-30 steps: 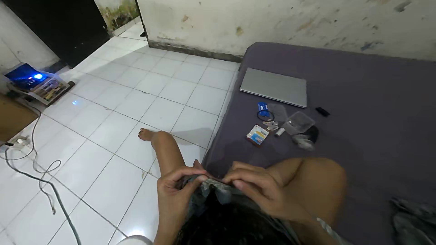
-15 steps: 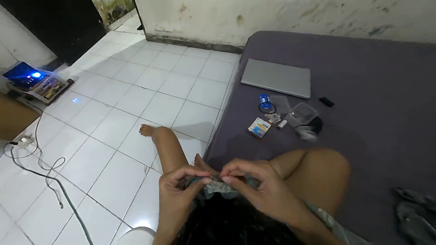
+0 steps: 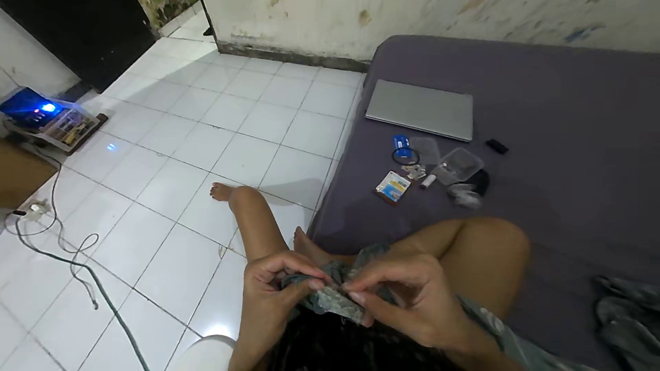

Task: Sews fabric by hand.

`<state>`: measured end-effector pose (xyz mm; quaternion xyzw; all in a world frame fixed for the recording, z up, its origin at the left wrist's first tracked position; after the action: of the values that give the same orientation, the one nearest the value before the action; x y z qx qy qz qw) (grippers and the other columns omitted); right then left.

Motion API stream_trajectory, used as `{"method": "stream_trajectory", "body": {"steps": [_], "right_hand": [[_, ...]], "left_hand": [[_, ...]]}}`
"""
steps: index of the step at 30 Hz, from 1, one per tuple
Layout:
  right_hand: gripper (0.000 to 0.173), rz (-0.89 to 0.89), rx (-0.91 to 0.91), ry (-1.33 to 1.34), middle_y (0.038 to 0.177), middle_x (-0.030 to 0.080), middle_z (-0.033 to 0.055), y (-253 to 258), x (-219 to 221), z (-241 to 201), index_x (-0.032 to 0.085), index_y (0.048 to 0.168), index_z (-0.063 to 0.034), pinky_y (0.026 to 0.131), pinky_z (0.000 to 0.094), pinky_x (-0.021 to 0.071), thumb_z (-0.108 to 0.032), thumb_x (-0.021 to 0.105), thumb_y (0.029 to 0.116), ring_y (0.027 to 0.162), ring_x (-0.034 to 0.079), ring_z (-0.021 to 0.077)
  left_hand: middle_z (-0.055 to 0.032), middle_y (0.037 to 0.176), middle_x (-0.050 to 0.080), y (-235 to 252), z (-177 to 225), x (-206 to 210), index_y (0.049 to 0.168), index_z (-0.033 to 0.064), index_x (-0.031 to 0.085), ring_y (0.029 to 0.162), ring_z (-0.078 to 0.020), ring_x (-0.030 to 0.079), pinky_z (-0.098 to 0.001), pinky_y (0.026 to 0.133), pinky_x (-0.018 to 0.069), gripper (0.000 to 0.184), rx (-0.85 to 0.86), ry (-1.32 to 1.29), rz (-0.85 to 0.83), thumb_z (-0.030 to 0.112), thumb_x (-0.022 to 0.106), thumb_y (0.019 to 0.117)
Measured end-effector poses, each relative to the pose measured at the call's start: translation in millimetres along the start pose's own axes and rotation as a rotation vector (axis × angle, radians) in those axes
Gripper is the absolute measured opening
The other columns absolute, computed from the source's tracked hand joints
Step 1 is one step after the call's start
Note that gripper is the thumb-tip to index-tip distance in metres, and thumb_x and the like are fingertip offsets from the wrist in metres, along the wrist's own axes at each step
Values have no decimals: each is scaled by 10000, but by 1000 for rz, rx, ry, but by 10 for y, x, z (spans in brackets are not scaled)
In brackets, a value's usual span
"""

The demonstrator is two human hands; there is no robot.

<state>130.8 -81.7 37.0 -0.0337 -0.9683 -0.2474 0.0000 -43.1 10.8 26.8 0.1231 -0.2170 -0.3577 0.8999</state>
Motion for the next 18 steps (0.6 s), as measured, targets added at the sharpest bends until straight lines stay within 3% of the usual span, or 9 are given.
{"method": "stream_trajectory", "body": {"steps": [18], "right_hand": [[78,-8,-34,37,843,730,-43,5,-16,38,715,1011,-26,683,85,555,-76,683,960,749,658,-84]], "left_hand": [[104,905,752,5,-21,3,1007,172,755,843,49,690,-133,764,562,114,-71,-61,-24,244,672,978]]}}
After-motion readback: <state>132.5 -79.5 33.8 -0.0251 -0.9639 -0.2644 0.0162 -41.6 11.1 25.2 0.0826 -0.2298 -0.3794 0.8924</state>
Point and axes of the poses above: each hand's wrist, its own y-axis towards the middle knuckle, its own x-axis out of the palm, z = x × y, the point moved 1 cm from there along y, towards the middle knuckle
